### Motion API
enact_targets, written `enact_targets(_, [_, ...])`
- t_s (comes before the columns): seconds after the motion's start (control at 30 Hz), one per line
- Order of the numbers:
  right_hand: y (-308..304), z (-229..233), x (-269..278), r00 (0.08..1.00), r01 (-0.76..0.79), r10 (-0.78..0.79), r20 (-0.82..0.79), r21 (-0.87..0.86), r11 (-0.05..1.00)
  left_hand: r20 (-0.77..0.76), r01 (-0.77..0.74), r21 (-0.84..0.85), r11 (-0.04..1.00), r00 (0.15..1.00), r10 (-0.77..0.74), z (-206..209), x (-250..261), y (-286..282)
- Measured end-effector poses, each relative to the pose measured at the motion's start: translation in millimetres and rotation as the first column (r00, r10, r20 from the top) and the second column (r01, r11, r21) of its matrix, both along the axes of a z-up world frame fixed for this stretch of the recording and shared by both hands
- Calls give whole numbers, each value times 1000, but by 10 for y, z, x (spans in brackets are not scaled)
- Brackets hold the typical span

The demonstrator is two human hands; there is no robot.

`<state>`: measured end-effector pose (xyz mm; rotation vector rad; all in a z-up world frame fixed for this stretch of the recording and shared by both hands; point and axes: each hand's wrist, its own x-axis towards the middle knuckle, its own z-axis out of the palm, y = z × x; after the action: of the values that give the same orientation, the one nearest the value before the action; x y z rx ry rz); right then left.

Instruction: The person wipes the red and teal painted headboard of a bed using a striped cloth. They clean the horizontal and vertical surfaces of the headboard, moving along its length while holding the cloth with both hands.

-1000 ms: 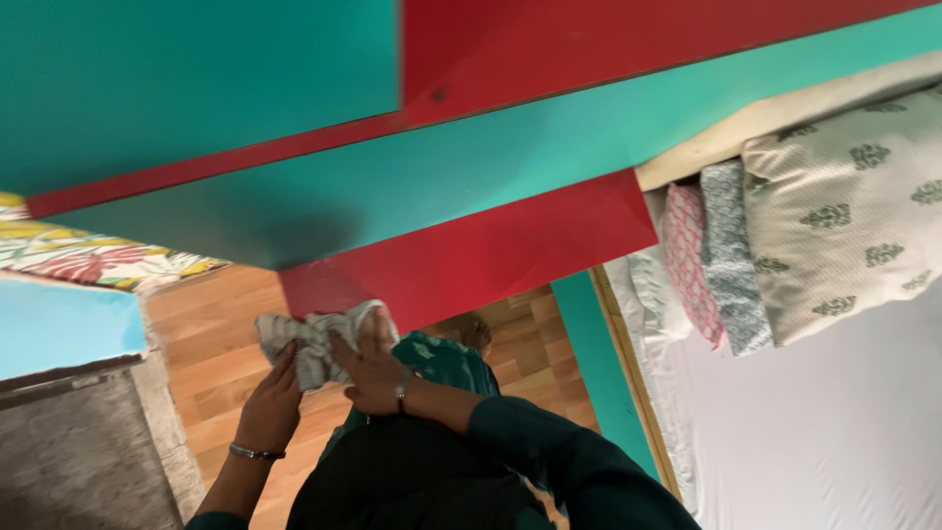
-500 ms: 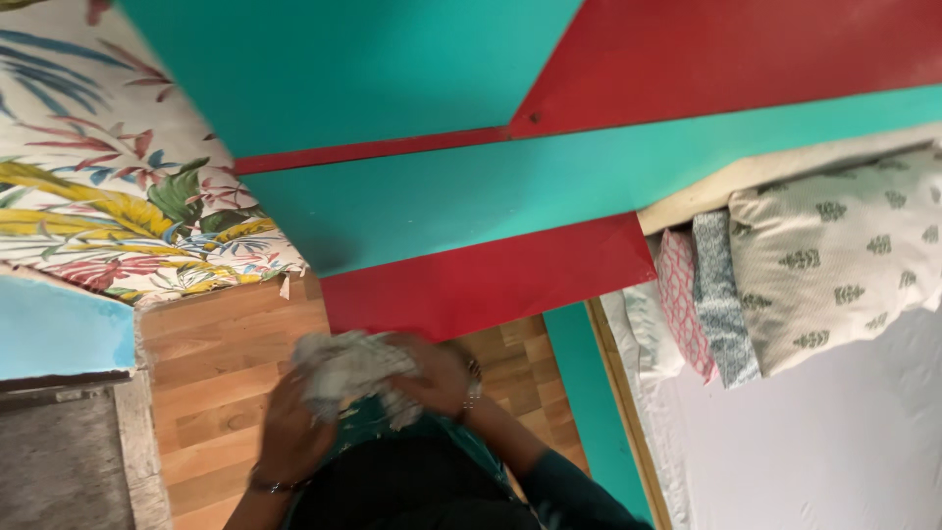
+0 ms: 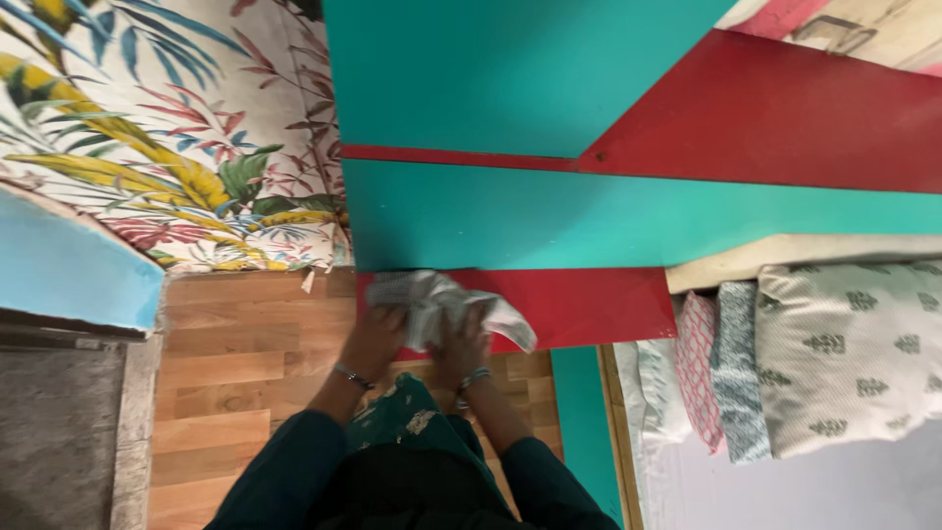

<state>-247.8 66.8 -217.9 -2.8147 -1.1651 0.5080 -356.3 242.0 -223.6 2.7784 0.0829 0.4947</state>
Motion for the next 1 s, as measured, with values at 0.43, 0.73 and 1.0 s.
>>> enact_targets(0.43, [540, -61, -919, 664, -567, 728, -170, 520, 639, -202, -517, -417, 747, 855, 479, 554, -1821, 149])
enact_targets(0.73, [-439, 865, -323, 991, -111, 129, 30, 721, 684, 134, -99, -397, 912, 977, 164, 1073, -908, -210])
enact_targets(1.0, [-136, 377, -510, 970, -212, 177, 166, 224, 951, -193, -46, -36, 998, 980, 38, 7, -551, -326])
